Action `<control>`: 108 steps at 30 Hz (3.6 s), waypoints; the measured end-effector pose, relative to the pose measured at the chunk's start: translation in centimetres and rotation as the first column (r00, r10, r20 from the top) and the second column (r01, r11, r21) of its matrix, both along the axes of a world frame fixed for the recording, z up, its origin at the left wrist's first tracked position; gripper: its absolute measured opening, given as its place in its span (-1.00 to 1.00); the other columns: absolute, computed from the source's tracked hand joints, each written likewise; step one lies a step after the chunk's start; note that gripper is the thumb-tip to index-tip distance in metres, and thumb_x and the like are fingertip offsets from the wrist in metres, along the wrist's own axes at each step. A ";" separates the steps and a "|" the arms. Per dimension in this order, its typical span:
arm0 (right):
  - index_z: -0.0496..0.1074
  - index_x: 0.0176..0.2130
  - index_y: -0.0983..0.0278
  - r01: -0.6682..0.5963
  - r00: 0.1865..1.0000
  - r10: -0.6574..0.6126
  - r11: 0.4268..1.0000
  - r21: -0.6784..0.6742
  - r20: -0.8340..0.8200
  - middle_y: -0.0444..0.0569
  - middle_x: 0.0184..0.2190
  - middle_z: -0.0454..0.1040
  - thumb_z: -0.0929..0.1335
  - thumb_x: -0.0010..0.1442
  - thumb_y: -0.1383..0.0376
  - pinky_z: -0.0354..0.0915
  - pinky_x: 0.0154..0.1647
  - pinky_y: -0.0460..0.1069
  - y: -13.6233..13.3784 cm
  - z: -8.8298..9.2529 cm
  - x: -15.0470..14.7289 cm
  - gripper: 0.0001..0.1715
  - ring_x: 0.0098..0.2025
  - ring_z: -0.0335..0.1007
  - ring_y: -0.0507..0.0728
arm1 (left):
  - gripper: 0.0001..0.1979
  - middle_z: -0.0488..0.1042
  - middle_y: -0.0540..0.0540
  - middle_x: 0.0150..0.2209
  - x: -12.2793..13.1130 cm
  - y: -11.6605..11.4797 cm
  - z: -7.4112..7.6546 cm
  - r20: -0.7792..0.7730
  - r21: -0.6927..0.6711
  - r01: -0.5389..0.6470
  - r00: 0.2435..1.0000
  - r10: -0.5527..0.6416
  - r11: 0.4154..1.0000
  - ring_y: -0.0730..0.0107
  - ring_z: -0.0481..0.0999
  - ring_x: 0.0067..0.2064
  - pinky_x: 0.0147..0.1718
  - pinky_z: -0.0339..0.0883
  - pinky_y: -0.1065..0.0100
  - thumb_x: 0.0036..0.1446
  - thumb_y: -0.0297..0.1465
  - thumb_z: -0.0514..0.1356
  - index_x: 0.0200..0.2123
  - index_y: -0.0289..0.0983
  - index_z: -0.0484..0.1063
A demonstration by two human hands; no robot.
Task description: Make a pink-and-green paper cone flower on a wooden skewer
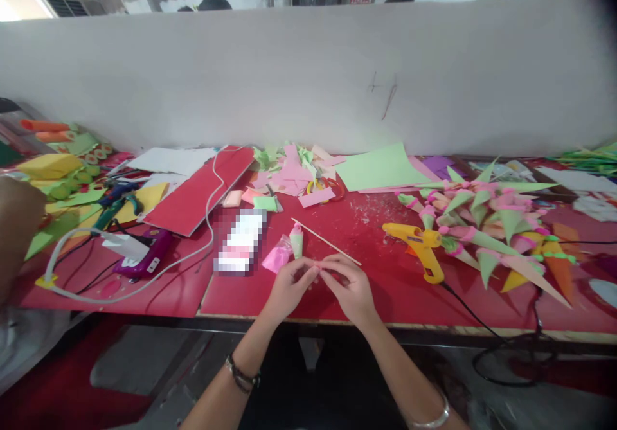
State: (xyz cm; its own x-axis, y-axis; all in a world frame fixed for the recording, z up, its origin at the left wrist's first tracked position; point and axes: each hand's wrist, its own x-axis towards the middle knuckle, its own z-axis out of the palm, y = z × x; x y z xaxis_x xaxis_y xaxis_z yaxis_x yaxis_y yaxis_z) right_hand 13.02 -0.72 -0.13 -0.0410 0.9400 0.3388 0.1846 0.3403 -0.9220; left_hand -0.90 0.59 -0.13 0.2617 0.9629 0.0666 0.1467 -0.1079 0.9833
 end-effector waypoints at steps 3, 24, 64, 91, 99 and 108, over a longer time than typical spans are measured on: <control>0.48 -0.34 0.19 0.007 1.000 -0.008 1.000 -0.016 -0.022 -0.04 -0.36 0.42 0.32 0.08 0.31 0.32 -0.30 -0.04 0.1 0.0 0.1 -0.87 -0.28 0.36 0.08 | -0.74 0.37 0.00 -0.56 0.0 0.1 0.0 -0.011 -0.014 -0.005 1.000 0.004 1.000 0.51 0.31 -0.53 -0.52 0.24 0.45 0.07 -0.23 0.09 -0.35 -0.30 0.42; 0.46 -0.30 0.18 0.031 0.997 -0.036 0.997 0.075 0.070 -0.07 -0.39 0.38 0.30 0.08 0.35 0.29 -0.31 -0.05 0.0 -0.1 0.1 -0.83 -0.33 0.34 0.05 | -0.73 0.39 -0.01 -0.52 -0.1 0.5 -0.6 -0.029 0.023 0.022 0.999 -0.021 1.000 0.51 0.32 -0.51 -0.52 0.22 0.47 0.10 -0.23 0.06 -0.37 -0.30 0.42; 0.44 -0.31 0.27 0.047 0.943 -0.133 0.960 -0.275 -0.305 -0.06 -0.41 0.51 0.33 0.03 0.23 0.37 -0.31 -0.03 0.3 -0.3 0.1 -0.80 -0.40 0.45 0.05 | -0.72 0.41 0.00 -0.35 -0.6 0.7 -0.6 0.208 -0.055 -0.116 0.970 0.125 0.992 0.49 0.37 -0.37 -0.23 0.23 0.38 0.05 -0.43 0.05 -0.15 -0.24 0.39; 0.43 -0.38 0.31 -0.011 0.928 -0.107 0.949 -0.314 -0.356 -0.05 -0.51 0.51 0.31 0.04 0.15 0.37 -0.46 -0.07 0.5 -0.5 0.2 -0.73 -0.48 0.47 0.05 | -0.81 0.17 0.05 -0.51 -0.3 0.8 -1.5 0.084 0.103 -0.270 0.961 0.262 0.957 0.56 0.16 -0.54 -0.54 0.12 0.47 0.12 -0.36 -0.07 -0.24 -0.26 0.27; 0.48 -0.34 0.30 -0.007 0.938 -0.090 0.961 -0.278 -0.334 -0.03 -0.43 0.53 0.37 -0.04 0.21 0.38 -0.31 -0.02 0.8 -1.1 0.3 -0.76 -0.39 0.47 0.08 | -0.74 0.32 -0.13 -0.26 -0.9 1.8 -0.4 -0.268 0.317 -0.334 0.866 0.421 0.888 0.31 0.34 -0.19 -0.17 0.22 0.27 0.14 -0.35 -0.06 -0.15 -0.30 0.28; 0.42 -0.34 0.30 -0.042 0.939 -0.051 0.965 -0.259 -0.341 -0.07 -0.51 0.49 0.29 0.06 0.16 0.36 -0.46 -0.07 0.5 -0.7 0.4 -0.74 -0.50 0.44 0.03 | -0.66 0.27 -0.29 -0.13 0.4 3.4 0.1 -0.603 0.452 -0.253 0.620 0.502 0.855 0.14 0.38 -0.17 -0.23 0.25 0.22 0.07 -0.32 0.09 -0.10 -0.36 0.26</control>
State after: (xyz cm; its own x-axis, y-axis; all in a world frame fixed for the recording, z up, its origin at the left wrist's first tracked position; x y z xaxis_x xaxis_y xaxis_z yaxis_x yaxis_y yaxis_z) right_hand 13.42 -0.18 -0.85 0.0383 0.9963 0.0765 -0.1563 0.0816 -0.9843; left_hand -0.50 4.01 0.00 -0.0315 0.9463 0.3216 0.8485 -0.1448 0.5090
